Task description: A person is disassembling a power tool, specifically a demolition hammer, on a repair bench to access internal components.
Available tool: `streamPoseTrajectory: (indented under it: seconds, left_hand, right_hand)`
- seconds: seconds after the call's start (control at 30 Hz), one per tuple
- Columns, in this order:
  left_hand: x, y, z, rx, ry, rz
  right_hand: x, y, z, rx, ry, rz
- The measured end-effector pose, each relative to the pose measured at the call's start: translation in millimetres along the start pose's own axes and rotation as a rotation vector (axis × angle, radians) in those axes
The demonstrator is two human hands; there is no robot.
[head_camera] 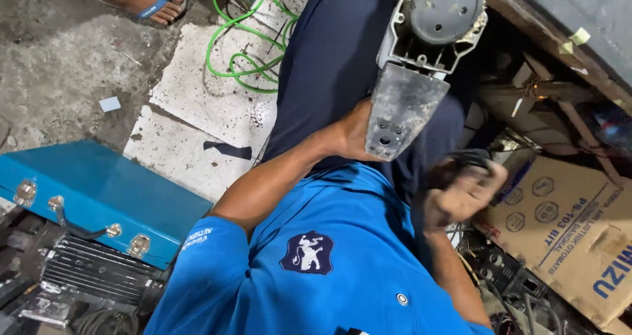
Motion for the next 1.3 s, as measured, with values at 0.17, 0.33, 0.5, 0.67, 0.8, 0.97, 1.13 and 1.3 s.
streamPoseTrajectory:
  seconds: [0.17, 0.33, 0.5, 0.67, 0.8, 0.97, 1.13, 1.3]
  left_hand:
    - [-11.4, 11.3, 4.3, -0.194, 0.051, 0.064]
    - [-5.0, 31.8, -10.1, -0.011, -0.187, -0.240]
    - [0.8, 7.2, -3.7, 0.076, -0.186, -0.268]
    - [-0.5, 6.6, -1.0, 0.179, -0.189, -0.357]
    - [8.5, -16.0, -1.2, 0.230, -0.110, -0.178]
    - [-0.1, -26.9, 2.6, 0.094, -0.089, -0.088]
    - [7.3, -16.8, -0.9, 0.233, -0.093, -0.098]
    - [3.4, -16.9, -1.7, 0.207, -0.050, -0.086]
  right_hand:
    - [13.4, 33.3, -16.6, 0.180, 0.218, -0.040]
    - [20.3, 23.9, -8.2, 0.141, 0.240, -0.004]
    - [18.8, 29.9, -10.3, 0.088, 0.166, 0.017]
    - [30.1, 46.6, -5.4, -0.003, -0.115, 0.033]
    - [43.4, 59.4, 18.0, 0.345, -0.247, 0.006]
    - [24.0, 35.3, 0.5, -0.076, 0.140, 0.180]
    - [56.9, 52.9, 27.1, 0.015, -0.128, 0.172]
    - [54.1, 61.6, 33.8, 0.243, -0.198, 0.012]
Point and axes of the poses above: each hand's wrist, its own x-axis towards the middle knuckle, its own z-axis out of the back of the hand, y = z × x, the point moved 5 cm from there along x, towards the middle knuckle, and after that the axes turned 1 degree about -x, right-handed, at the moved point
